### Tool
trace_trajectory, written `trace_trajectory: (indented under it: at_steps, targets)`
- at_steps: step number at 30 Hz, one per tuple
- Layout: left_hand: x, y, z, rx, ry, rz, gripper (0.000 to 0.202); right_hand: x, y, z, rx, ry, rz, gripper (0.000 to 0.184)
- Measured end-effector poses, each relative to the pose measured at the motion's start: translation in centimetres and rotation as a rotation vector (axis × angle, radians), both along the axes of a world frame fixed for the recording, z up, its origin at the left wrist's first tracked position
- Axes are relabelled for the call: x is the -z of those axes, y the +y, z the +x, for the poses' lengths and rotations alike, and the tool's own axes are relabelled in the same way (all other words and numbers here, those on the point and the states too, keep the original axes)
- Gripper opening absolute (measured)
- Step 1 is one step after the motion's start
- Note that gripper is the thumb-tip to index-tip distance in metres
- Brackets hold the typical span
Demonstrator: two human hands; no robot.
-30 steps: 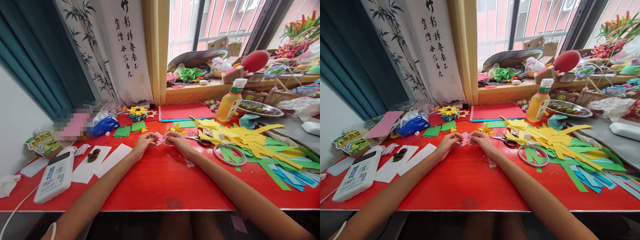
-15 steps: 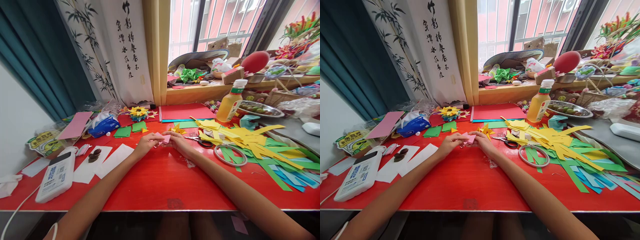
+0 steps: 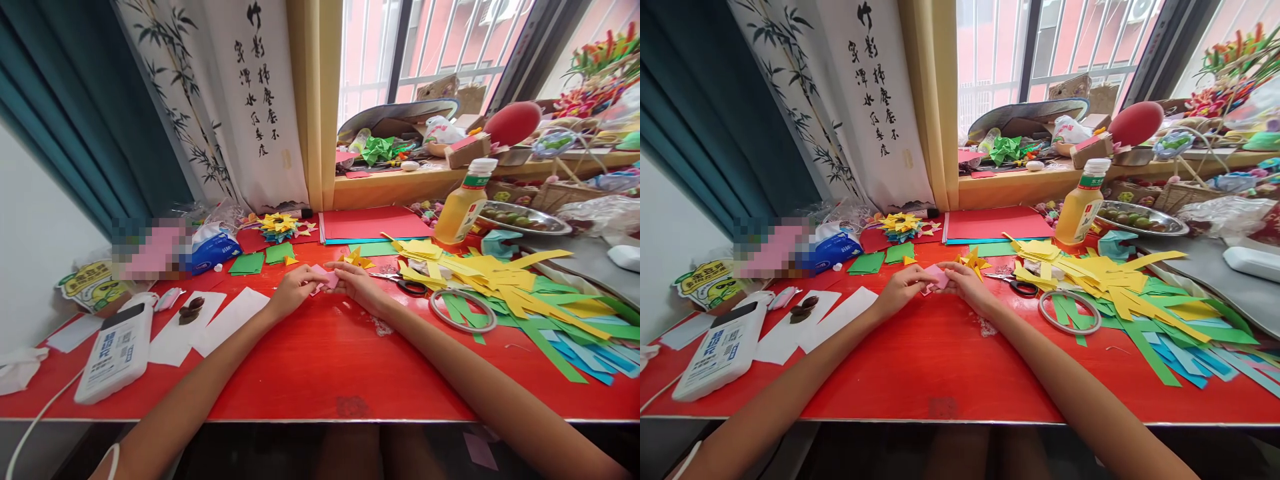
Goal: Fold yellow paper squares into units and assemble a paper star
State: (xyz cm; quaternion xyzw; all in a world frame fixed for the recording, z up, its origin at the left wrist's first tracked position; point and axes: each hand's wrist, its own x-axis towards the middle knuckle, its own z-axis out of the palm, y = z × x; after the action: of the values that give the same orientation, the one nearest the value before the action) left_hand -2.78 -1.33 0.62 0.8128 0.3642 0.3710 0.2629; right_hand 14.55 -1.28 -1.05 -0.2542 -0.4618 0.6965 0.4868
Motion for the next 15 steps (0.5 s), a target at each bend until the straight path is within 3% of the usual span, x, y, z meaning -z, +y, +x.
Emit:
trace_trajectory:
  at_steps: [9,15]
  targets:
    - [-0.25,-0.16,0.03,0.022,0.049,0.004,0.025,0.29,-0.22,-0.11,-0.009,-0.158,0.113,0.033]
    - [-0.63,-0.52,0.02,0.095,0.091,-0.026,0.027,-0.50,-0.69,-0.30,0.005,-0.325,0.185,0.037]
